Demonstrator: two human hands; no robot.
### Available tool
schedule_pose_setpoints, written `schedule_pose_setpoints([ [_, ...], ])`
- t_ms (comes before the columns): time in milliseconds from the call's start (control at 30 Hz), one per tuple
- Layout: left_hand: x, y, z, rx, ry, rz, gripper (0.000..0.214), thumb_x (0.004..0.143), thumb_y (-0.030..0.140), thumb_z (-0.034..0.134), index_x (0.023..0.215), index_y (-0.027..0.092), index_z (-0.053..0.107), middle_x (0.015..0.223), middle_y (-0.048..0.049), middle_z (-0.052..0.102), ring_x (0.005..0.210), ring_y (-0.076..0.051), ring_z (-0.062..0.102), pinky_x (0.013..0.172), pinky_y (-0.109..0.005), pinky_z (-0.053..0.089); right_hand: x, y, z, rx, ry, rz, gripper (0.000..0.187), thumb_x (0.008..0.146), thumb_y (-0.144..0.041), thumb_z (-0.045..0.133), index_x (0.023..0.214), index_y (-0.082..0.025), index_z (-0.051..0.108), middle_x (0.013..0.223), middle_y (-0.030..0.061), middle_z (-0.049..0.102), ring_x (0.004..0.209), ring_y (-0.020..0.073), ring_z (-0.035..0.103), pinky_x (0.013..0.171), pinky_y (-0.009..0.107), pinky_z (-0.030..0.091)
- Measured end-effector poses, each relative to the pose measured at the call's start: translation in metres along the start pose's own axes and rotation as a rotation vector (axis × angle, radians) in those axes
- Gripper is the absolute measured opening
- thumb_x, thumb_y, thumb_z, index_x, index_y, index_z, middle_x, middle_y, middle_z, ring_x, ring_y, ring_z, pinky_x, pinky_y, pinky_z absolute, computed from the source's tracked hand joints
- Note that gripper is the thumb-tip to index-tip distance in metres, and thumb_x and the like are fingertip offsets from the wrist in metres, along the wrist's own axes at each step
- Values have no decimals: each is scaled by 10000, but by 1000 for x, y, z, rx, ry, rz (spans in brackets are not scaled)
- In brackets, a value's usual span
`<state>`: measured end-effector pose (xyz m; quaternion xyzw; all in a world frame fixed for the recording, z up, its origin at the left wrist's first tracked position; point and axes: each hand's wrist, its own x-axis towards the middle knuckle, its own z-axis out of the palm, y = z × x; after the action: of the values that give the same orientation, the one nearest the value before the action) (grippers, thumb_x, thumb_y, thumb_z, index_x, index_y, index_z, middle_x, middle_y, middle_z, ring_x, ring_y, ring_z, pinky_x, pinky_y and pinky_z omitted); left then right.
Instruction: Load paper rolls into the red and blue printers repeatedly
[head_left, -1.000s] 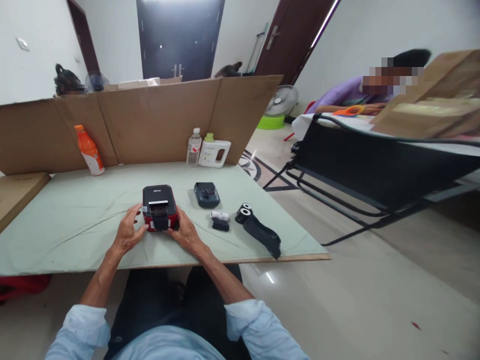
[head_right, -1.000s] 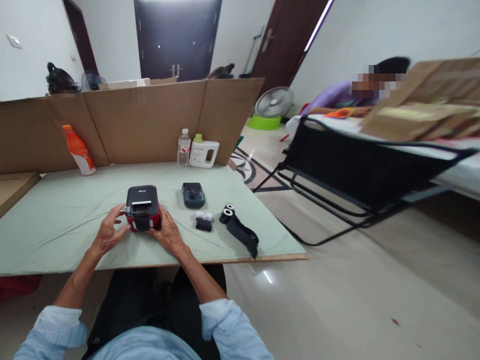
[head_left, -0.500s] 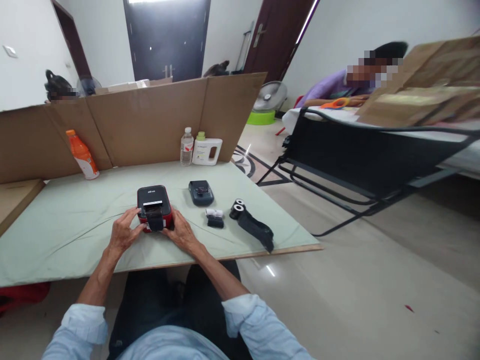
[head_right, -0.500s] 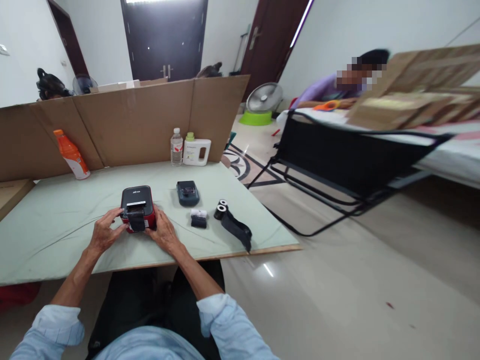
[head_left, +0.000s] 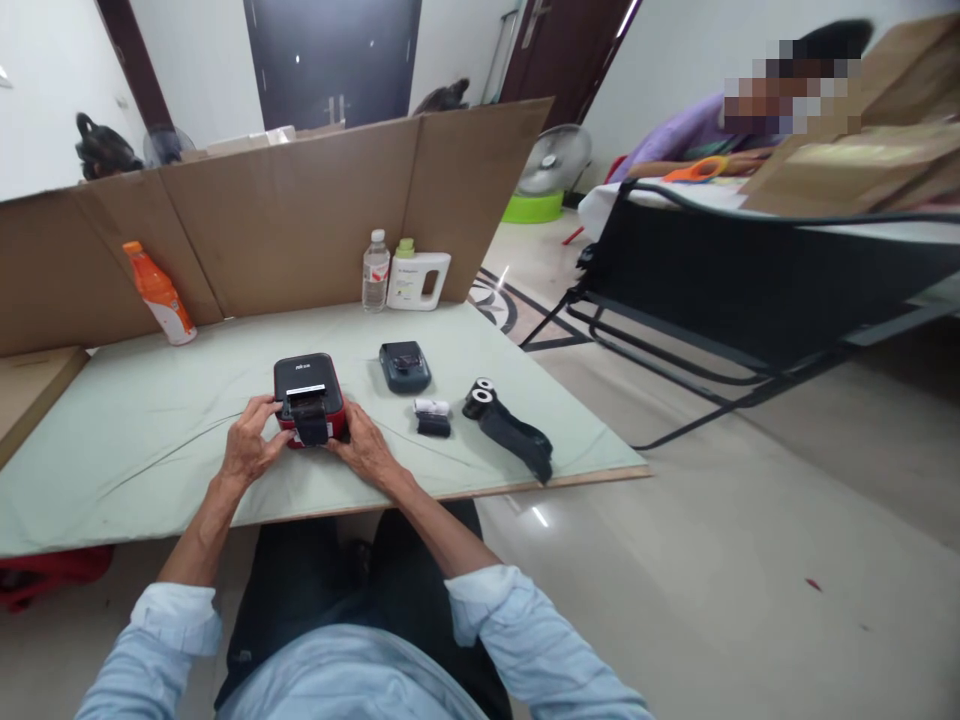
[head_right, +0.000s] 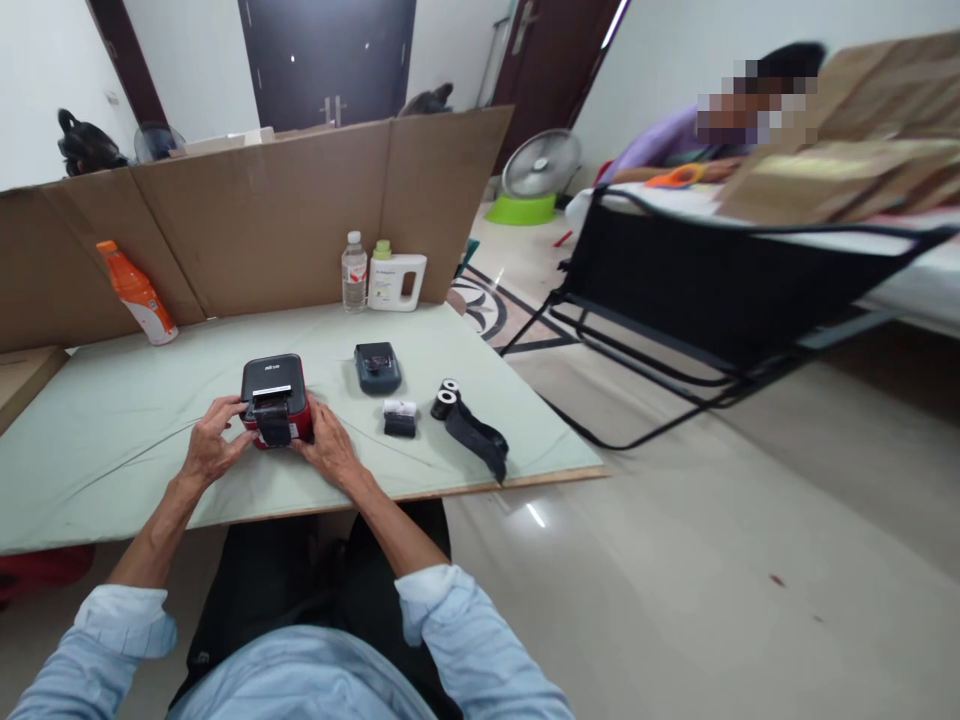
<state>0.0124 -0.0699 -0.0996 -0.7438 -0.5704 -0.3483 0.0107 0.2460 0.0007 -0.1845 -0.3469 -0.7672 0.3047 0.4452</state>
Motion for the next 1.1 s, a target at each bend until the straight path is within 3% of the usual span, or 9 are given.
schedule_pose_setpoints([
  [367,16,9,-18,-132,-124,-59,441,782,269,747,1211,233,650,1444,-122,592,1243,-296,651,837,-398,642,1,-5,-1,-2,0,8,818,862,-327,781,1588,-225,418,1440,150,622,1339,334,603,1133,509,507],
  [500,32,1,-24,-197,-223,-25,646,764,254,745,1393,244,594,1511,-137,567,1364,-327,584,934,-444,622,1,-2,0,-16,11,-3,807,861,-305,762,1586,-234,414,1454,148,615,1349,330,597,1144,518,500],
  [733,57,-19,-25,-380,-378,-94,800,815,466,782,1552,311,513,1667,-124,453,1489,-373,497,1115,-550,531,1,-1,0,-26,11,-7,793,873,-323,749,1583,-223,410,1431,159,625,1336,341,607,1137,533,507],
  [933,70,-31,-16,-397,-365,-137,783,836,479,752,1563,301,521,1725,-131,367,1543,-400,424,1134,-582,514,0,1,0,-35,9,-10,798,887,-339,741,1597,-243,391,1457,151,614,1355,336,597,1147,531,501],
  [1100,64,-40,-2,-382,-327,-133,804,861,475,726,1598,275,476,1724,-152,359,1549,-395,415,1126,-569,525,0,1,-1,-25,3,-10,781,912,-408,738,1593,-229,400,1449,165,618,1352,339,603,1147,537,506],
])
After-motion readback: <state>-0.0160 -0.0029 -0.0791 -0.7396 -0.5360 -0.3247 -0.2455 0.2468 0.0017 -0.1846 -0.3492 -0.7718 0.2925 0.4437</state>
